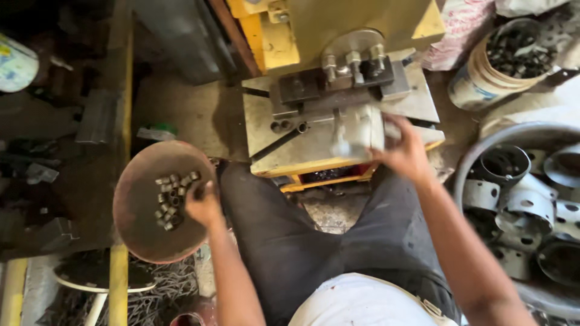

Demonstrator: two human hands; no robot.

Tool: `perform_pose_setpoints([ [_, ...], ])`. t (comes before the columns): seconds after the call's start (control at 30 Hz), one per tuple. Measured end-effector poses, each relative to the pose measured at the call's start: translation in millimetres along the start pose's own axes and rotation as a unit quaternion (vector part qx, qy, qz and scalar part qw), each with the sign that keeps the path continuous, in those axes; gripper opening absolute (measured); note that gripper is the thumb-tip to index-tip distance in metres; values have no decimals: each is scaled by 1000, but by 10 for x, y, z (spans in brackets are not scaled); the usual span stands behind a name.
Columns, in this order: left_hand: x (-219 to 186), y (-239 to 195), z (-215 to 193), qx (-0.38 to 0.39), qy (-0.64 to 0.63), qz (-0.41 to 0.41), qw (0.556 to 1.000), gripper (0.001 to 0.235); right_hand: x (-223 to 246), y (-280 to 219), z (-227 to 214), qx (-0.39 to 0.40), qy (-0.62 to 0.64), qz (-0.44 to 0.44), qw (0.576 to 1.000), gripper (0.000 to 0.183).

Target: The person places small metal cylinders into a fabrication machine by hand and then moves the completed cylindrical metal parts into a large bucket.

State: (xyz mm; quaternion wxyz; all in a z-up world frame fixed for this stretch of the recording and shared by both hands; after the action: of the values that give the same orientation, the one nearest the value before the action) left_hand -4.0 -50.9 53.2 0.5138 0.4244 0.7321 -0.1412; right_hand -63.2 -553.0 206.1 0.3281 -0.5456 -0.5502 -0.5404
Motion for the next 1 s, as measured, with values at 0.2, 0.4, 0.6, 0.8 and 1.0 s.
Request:
perform_pose_setpoints([
  [0.2,-1709,-593,637,213,-355,-93,905,36,-55,977,-35,31,-41,8,999,81],
  [0.4,-2631,-655,1443,292,-364,20,884,34,-428,1383,-71,59,-50,13,997,64],
  [0.6,-3018,-750,2051,310,-344,83,882,31,-524,1356,-104,64,-8,14,998,72],
  [0.8,-3114,-757,2381,315,-283,153,893,30,-448,1353,-133,76,4,15,997,70],
  [1.0,-2964,-619,2618,320,-115,157,927,47,-389,1376,-193,77,-23,-11,997,75],
])
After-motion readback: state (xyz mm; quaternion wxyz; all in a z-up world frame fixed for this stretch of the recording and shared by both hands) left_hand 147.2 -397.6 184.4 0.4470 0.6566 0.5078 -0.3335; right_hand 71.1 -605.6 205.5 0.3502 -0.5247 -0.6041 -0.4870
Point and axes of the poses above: each hand's wrist, its own y-axis towards the middle knuckle, its own z-axis out of the palm, x = y × z, the point moved 1 cm from there along y, towards the middle knuckle, and after that the axes turned 1 degree about y, right-handed, at the moved point
